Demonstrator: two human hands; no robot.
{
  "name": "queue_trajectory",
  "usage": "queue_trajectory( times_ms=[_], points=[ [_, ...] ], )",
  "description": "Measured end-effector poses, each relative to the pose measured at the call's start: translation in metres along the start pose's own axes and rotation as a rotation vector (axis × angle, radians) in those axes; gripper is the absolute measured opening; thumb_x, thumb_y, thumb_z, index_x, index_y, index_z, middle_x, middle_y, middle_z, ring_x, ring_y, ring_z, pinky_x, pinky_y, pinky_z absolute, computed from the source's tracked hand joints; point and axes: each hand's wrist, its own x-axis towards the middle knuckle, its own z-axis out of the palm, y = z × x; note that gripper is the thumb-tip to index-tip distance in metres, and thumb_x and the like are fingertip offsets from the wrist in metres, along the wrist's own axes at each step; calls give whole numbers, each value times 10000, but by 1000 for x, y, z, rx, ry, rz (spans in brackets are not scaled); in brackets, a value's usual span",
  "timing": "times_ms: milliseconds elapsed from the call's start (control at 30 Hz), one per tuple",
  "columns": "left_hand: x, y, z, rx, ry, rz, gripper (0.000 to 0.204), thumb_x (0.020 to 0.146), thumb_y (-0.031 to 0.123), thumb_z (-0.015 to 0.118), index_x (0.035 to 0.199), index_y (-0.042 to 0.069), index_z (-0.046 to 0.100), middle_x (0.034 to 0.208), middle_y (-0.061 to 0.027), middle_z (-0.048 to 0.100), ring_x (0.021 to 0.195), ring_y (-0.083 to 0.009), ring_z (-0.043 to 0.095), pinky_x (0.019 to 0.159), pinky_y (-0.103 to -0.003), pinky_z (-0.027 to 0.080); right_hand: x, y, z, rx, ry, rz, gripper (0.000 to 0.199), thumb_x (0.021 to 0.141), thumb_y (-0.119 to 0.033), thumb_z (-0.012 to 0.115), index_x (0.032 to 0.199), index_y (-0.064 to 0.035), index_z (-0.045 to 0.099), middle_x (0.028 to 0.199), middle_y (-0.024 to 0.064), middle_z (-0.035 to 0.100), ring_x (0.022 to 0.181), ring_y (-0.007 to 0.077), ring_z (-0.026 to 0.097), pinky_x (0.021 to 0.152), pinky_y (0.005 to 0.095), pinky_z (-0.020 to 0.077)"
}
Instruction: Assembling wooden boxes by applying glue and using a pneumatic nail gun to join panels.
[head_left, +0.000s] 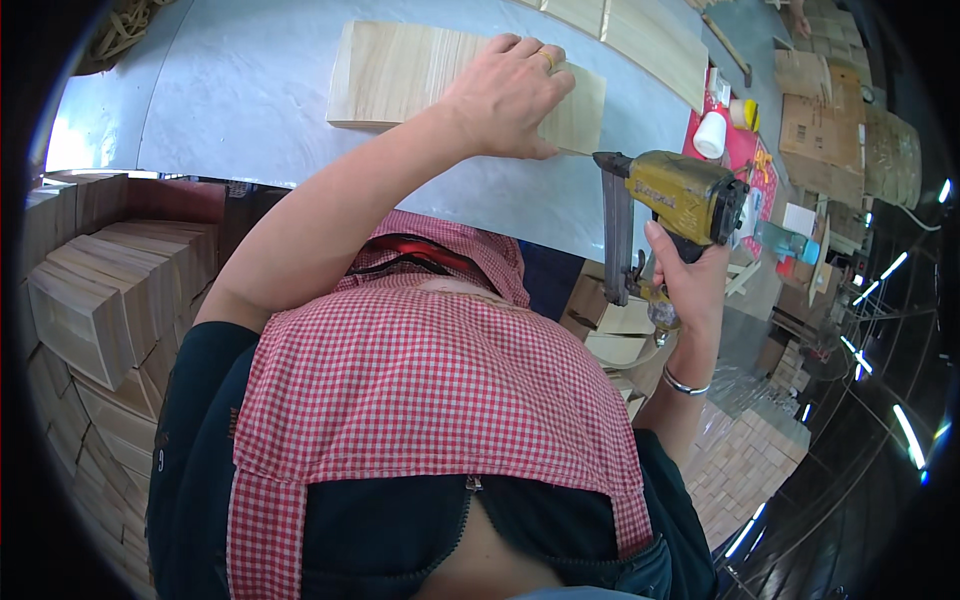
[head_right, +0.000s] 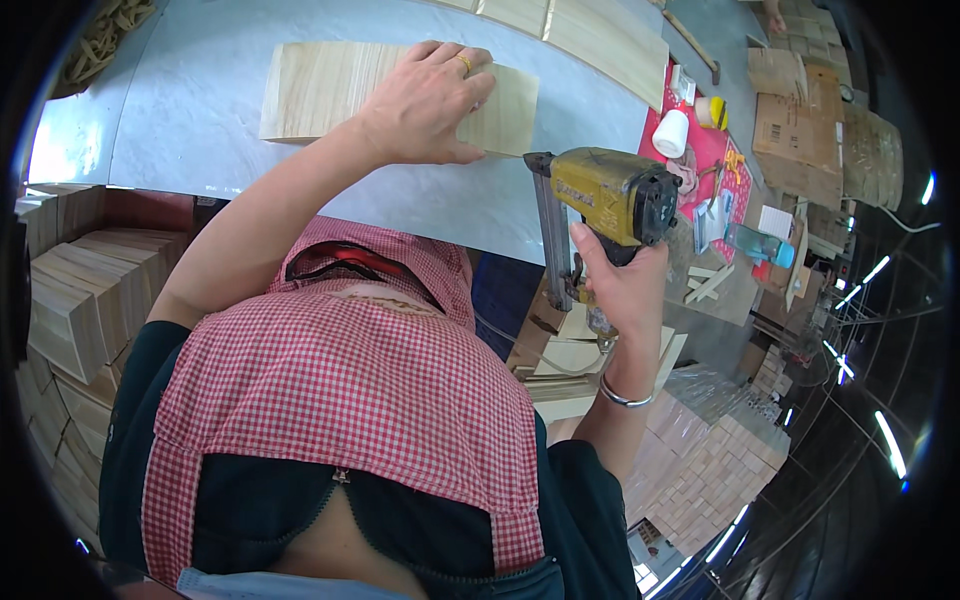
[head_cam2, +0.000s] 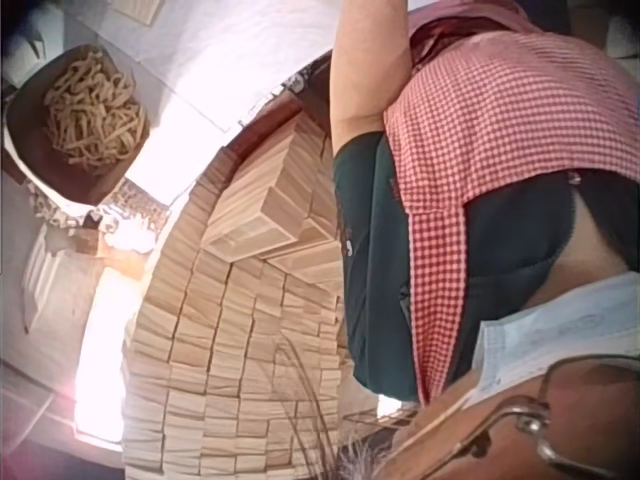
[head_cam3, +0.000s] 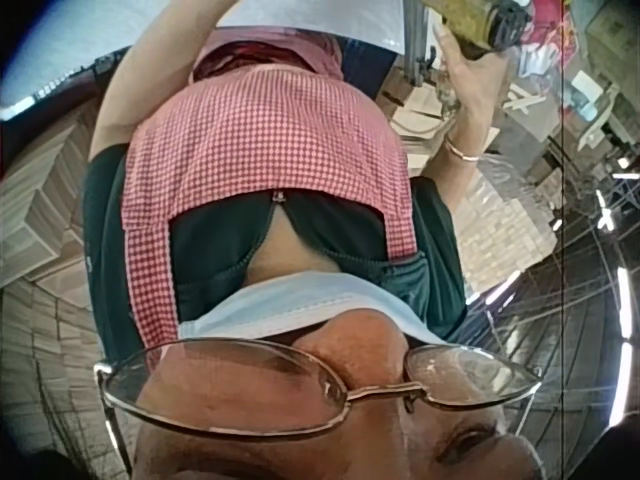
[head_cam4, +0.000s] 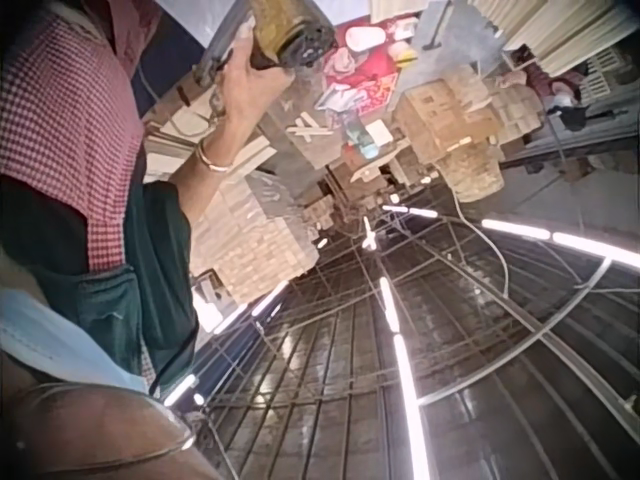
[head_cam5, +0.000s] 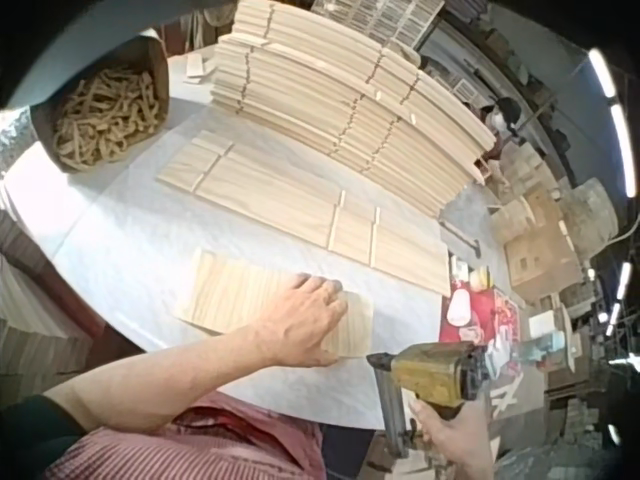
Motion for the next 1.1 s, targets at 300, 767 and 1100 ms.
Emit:
queue_trajectory(
  times_ms=[300,767,1100],
  points=[
    [3,3,-6,-64,-102,-61,479,680,416,831,990,90,667,1320,-102,580,1196,-271,549,1090,-416,378,-7,-1,10,116,20,91,208,871,-120,776,964,33,669,701,29,636,469,75,485,424,212,411],
    [-80,-100,-99,86,-140,-7,507,698,249,809,1150,91,643,1374,-136,546,1246,-354,492,1082,-534,405,-16,-14,12,27,33,-2,198,863,-109,783,954,35,682,732,48,667,506,99,535,460,231,436],
    [-65,-61,-89,69,-133,-116,594,539,247,877,1047,61,630,1183,-101,599,1019,-284,558,925,-384,527,-4,-29,33,-32,-73,-185,283,848,-78,783,1080,52,688,876,88,750,705,168,672,636,276,536]
  ],
)
